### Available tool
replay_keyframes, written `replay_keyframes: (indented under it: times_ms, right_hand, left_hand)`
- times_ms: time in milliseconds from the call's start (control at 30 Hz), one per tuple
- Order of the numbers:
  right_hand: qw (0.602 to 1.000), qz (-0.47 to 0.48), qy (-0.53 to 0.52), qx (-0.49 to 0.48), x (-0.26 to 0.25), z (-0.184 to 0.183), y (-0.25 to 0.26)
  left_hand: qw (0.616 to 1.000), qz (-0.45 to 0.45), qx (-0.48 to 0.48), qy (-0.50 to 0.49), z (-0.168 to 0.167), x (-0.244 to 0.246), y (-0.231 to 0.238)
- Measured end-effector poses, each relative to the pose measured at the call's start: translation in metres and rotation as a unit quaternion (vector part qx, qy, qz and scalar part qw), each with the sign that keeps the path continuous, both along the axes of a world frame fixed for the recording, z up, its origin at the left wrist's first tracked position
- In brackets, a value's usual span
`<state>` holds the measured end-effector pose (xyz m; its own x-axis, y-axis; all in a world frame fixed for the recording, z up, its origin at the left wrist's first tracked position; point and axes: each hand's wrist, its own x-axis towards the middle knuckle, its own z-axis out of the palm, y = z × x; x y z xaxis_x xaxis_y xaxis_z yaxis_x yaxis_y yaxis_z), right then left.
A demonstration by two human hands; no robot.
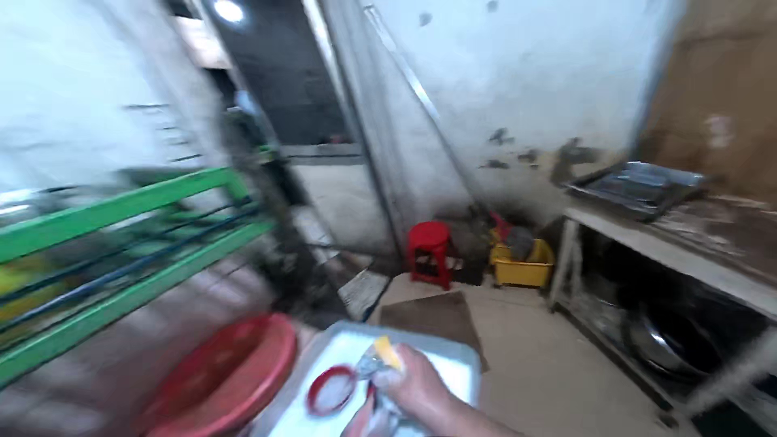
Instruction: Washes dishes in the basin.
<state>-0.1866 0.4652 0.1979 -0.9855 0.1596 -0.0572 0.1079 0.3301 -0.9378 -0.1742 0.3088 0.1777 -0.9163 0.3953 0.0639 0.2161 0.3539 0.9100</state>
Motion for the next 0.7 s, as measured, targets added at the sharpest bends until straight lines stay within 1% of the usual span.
replay_keyframes:
  times_ms: [33,67,100,167,200,233,267,333,367,400,433,467,500,533,567,600,633,667,700]
  right_hand:
    - [0.998,0.031,0.037,0.042,0.012,0.005,-0.011]
    - [0.995,0.056,0.061,0.052,0.019,0.006,-0.018]
    - [0.996,0.066,0.054,0.030,0.018,0.004,-0.019]
    - [0.997,0.046,-0.037,-0.054,-0.005,0.000,-0.006]
    - [0.991,0.037,-0.075,-0.100,-0.018,-0.004,0.001]
    - [0.987,0.034,-0.082,-0.137,-0.024,-0.008,0.003]
    - [0.986,0.025,-0.064,-0.154,-0.022,-0.009,-0.001]
    - [0.986,0.005,0.008,-0.165,-0.005,-0.016,-0.021]
    - [0.983,-0.005,0.038,-0.178,0.001,-0.019,-0.030]
    - [0.980,-0.011,0.048,-0.195,0.002,-0.021,-0.033]
    - [0.977,-0.006,0.039,-0.207,-0.002,-0.021,-0.030]
    - [0.979,0.002,0.014,-0.204,-0.008,-0.021,-0.022]
    - [0.984,0.011,-0.008,-0.177,-0.016,-0.021,-0.016]
    - [0.991,0.018,-0.015,-0.131,-0.020,-0.019,-0.015]
    - [0.997,0.033,0.004,-0.066,-0.018,-0.016,-0.019]
    - [0.997,0.058,0.045,0.013,-0.011,-0.013,-0.025]
    - [0.986,0.093,0.102,0.091,-0.001,-0.011,-0.032]
    - [0.966,0.138,0.159,0.151,0.007,-0.009,-0.036]
    - [0.945,0.183,0.204,0.176,0.013,-0.011,-0.037]
  left_hand:
    - [0.999,0.033,-0.022,-0.006,0.009,-0.002,-0.002]
    - [0.997,0.049,-0.049,-0.019,0.017,-0.003,-0.006]
    - [0.997,0.040,-0.059,-0.025,0.022,-0.001,-0.012]
    - [0.999,0.000,-0.036,-0.016,0.020,0.004,-0.018]
    - [1.000,0.000,0.004,-0.029,0.017,0.007,-0.017]
    - [0.996,0.036,0.061,-0.059,0.014,0.009,-0.014]
    - [0.982,0.098,0.132,-0.097,0.012,0.010,-0.009]
    - [0.920,0.236,0.269,-0.157,0.009,0.006,-0.002]
    - [0.894,0.276,0.312,-0.167,0.009,0.003,-0.001]
    - [0.881,0.289,0.331,-0.174,0.010,0.004,-0.001]
    - [0.882,0.284,0.331,-0.177,0.009,0.008,-0.001]
    - [0.892,0.269,0.319,-0.172,0.006,0.013,0.000]
    - [0.903,0.254,0.307,-0.161,0.001,0.017,0.002]
    - [0.907,0.255,0.299,-0.155,-0.002,0.019,0.005]
    - [0.905,0.271,0.289,-0.153,-0.002,0.018,0.007]
    - [0.904,0.294,0.271,-0.151,-0.002,0.015,0.008]
    - [0.905,0.321,0.241,-0.144,-0.001,0.011,0.008]
    - [0.910,0.344,0.191,-0.131,0.002,0.008,0.007]
    - [0.921,0.354,0.121,-0.108,0.004,0.005,0.004]
